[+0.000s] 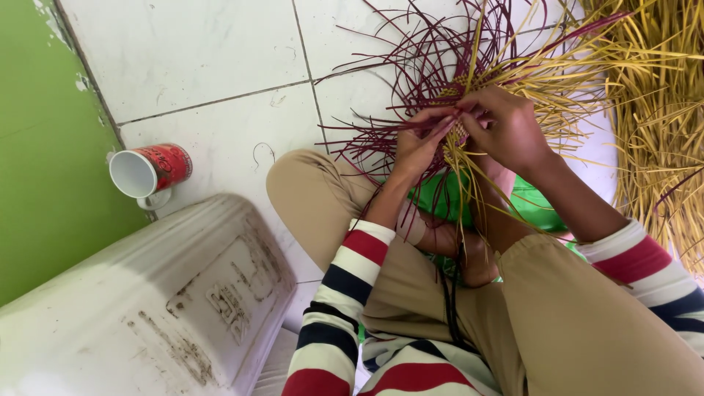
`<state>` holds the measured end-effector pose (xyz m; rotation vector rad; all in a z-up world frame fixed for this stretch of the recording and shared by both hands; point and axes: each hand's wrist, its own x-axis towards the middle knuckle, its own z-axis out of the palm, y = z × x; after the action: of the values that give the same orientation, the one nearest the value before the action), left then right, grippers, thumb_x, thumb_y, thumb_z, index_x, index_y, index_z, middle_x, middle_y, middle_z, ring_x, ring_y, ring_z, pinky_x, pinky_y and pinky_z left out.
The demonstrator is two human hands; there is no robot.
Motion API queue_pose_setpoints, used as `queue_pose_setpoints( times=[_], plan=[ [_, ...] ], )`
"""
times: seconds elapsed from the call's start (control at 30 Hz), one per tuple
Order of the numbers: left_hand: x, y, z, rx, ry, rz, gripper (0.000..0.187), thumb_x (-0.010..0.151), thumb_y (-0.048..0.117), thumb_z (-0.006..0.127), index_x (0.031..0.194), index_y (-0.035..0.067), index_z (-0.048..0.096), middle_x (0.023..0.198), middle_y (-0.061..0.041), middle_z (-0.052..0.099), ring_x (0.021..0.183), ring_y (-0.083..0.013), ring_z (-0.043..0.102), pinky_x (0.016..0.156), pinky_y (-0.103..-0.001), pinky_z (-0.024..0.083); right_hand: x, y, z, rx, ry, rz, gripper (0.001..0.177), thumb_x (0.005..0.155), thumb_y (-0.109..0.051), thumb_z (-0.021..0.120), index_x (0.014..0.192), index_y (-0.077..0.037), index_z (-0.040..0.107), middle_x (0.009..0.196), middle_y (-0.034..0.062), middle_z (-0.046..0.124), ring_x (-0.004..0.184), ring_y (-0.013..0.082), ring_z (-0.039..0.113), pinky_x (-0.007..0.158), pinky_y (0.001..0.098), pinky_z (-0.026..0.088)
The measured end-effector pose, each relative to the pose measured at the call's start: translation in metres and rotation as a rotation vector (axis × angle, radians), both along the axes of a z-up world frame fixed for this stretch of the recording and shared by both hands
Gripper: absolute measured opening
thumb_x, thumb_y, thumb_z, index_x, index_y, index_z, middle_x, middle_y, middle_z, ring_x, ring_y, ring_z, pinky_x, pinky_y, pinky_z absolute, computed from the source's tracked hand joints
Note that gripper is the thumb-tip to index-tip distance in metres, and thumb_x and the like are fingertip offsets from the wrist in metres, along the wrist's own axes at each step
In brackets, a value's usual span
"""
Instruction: Weaving colored dried grass fibers together by hand
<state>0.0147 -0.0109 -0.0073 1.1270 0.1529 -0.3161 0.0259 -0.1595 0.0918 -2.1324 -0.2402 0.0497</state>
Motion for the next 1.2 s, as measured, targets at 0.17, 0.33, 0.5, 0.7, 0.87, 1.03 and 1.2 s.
queue_pose_setpoints(
  times=[0.17, 0.33, 0.5, 0.7, 0.87, 1.03, 1.2],
  plan=[
    [0.001, 0.008, 0.013, 0.045, 0.022, 0.003, 0.021, 0.09, 0.016, 0.075, 0.108, 0.006, 0.072, 0.101, -0.012, 0.072, 0.097, -0.0149, 0.063, 0.088, -0.034, 0.053, -0.001, 0.007, 0.006, 0.096, 0.045, -0.127, 0.022, 0.091, 0.009, 0.068, 0.113, 0.003, 0.067, 0.093, 0.0181, 0.068, 0.081, 0.0321, 0.069, 0.068, 0.0369, 0.056],
    [0.003, 0.009, 0.021, 0.066, 0.054, -0.062, 0.018, 0.087, 0.016, 0.069, 0.103, 0.007, 0.069, 0.104, -0.007, 0.07, 0.101, -0.0205, 0.064, 0.092, -0.03, 0.052, -0.002, 0.011, 0.019, 0.069, -0.019, -0.17, 0.043, 0.09, 0.012, 0.076, 0.107, 0.002, 0.038, 0.089, 0.0224, 0.065, 0.078, 0.0263, 0.069, 0.073, 0.032, 0.059],
    [0.003, 0.01, 0.016, 0.126, -0.07, -0.1, 0.012, 0.094, 0.007, 0.059, 0.1, 0.007, 0.068, 0.102, -0.005, 0.069, 0.1, -0.019, 0.064, 0.094, -0.03, 0.052, 0.004, 0.009, 0.022, -0.021, -0.119, -0.053, 0.013, 0.091, 0.015, 0.069, 0.098, 0.005, 0.065, 0.097, 0.0177, 0.059, 0.092, 0.0274, 0.057, 0.064, 0.0307, 0.054],
    [0.004, 0.012, 0.014, 0.084, -0.055, -0.05, 0.014, 0.094, 0.013, 0.068, 0.107, 0.01, 0.071, 0.096, -0.009, 0.072, 0.098, -0.0158, 0.064, 0.091, -0.033, 0.049, -0.014, 0.002, -0.004, -0.057, -0.231, 0.046, 0.014, 0.084, 0.004, 0.073, 0.096, -0.003, 0.074, 0.108, 0.0206, 0.054, 0.085, 0.0366, 0.064, 0.075, 0.0424, 0.055],
    [0.003, 0.01, 0.006, 0.129, -0.035, -0.076, 0.012, 0.092, 0.012, 0.068, 0.103, 0.009, 0.072, 0.097, -0.01, 0.071, 0.099, -0.0166, 0.062, 0.093, -0.038, 0.048, -0.017, -0.001, -0.007, -0.055, -0.211, -0.024, 0.015, 0.088, 0.004, 0.072, 0.102, -0.001, 0.073, 0.105, 0.018, 0.057, 0.085, 0.034, 0.064, 0.072, 0.0401, 0.053],
    [0.008, 0.01, 0.023, 0.2, -0.064, -0.154, 0.013, 0.096, 0.01, 0.061, 0.102, 0.007, 0.071, 0.097, -0.014, 0.07, 0.1, -0.0217, 0.063, 0.095, -0.041, 0.047, -0.016, -0.002, -0.012, -0.014, -0.182, -0.045, 0.02, 0.087, 0.01, 0.069, 0.101, -0.004, 0.074, 0.099, 0.0176, 0.061, 0.082, 0.0346, 0.063, 0.069, 0.0396, 0.051],
    [0.01, 0.009, 0.028, 0.19, 0.122, -0.125, 0.032, 0.087, 0.025, 0.076, 0.111, 0.007, 0.068, 0.104, -0.015, 0.068, 0.104, -0.0226, 0.061, 0.096, -0.041, 0.046, -0.034, -0.006, -0.024, -0.255, -0.343, 0.136, 0.016, 0.081, 0.005, 0.067, 0.089, -0.007, 0.073, 0.102, 0.0128, 0.064, 0.089, 0.0299, 0.067, 0.074, 0.0379, 0.054]
  ],
)
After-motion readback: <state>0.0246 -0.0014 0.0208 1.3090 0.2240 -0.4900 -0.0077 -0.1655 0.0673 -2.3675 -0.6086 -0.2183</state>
